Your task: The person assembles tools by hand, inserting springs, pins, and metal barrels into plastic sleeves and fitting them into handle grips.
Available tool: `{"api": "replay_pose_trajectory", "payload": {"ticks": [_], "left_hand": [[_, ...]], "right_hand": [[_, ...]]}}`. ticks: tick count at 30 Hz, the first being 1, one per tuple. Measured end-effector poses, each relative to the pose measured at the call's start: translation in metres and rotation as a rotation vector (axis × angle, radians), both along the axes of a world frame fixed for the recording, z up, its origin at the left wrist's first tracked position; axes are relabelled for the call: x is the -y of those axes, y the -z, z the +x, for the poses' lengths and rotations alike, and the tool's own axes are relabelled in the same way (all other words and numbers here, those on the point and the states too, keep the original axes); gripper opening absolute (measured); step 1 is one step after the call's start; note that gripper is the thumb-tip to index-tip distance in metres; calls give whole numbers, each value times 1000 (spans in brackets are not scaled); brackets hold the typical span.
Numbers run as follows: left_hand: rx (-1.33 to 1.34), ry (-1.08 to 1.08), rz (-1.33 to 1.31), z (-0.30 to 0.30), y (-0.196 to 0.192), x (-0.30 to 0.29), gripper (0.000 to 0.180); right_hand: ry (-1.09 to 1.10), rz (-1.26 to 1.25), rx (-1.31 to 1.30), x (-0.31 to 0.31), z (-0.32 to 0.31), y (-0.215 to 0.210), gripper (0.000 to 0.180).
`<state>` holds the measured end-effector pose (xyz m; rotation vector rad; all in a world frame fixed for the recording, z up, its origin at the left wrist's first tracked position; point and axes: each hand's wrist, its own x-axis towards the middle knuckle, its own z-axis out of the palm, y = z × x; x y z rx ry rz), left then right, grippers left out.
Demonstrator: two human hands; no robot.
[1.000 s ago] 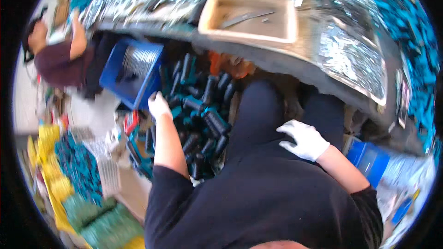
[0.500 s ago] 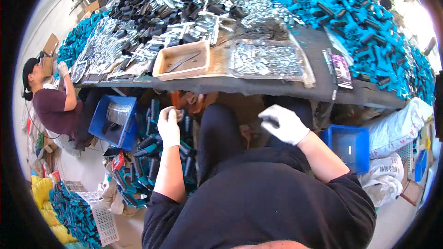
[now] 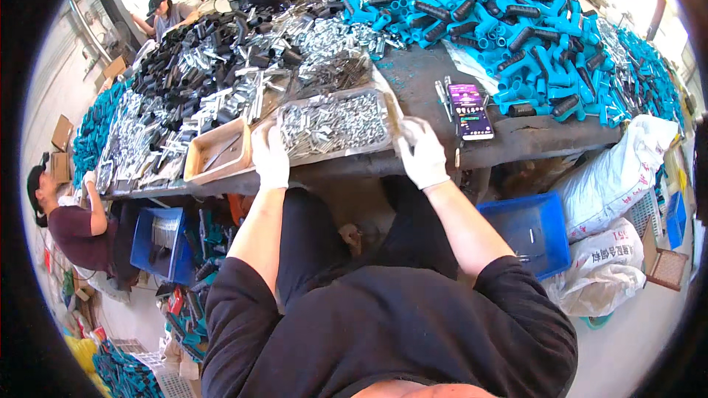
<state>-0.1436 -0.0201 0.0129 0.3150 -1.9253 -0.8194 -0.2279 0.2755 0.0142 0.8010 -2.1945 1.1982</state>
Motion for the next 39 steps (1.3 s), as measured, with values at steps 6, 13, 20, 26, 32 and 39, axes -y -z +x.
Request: {"api": "replay_pose_trajectory", "payload": {"ticks": [6,13,20,26,32,39], "left_hand": [[66,-154,426,3,41,28,46],[28,-101,321,6,13,5,30],[-34,-14,31,9,-11,6,20],[329,-76,-89,-33,-75,118,20],[929,-52,-358,-81,-59,145,29],[933,-232,-290,-114,-39,146,22]], "right_hand": [[-41,184,-110,7,-2,4,27],[-68,213,-102,5,-2,5,32],[-36,198,-31,7,0,4,33],[-50,138,-4,17,-2,-2,30],[-16,212,63,20,-5,1,30],[-24,292,-4,25,-6,1,41]]}}
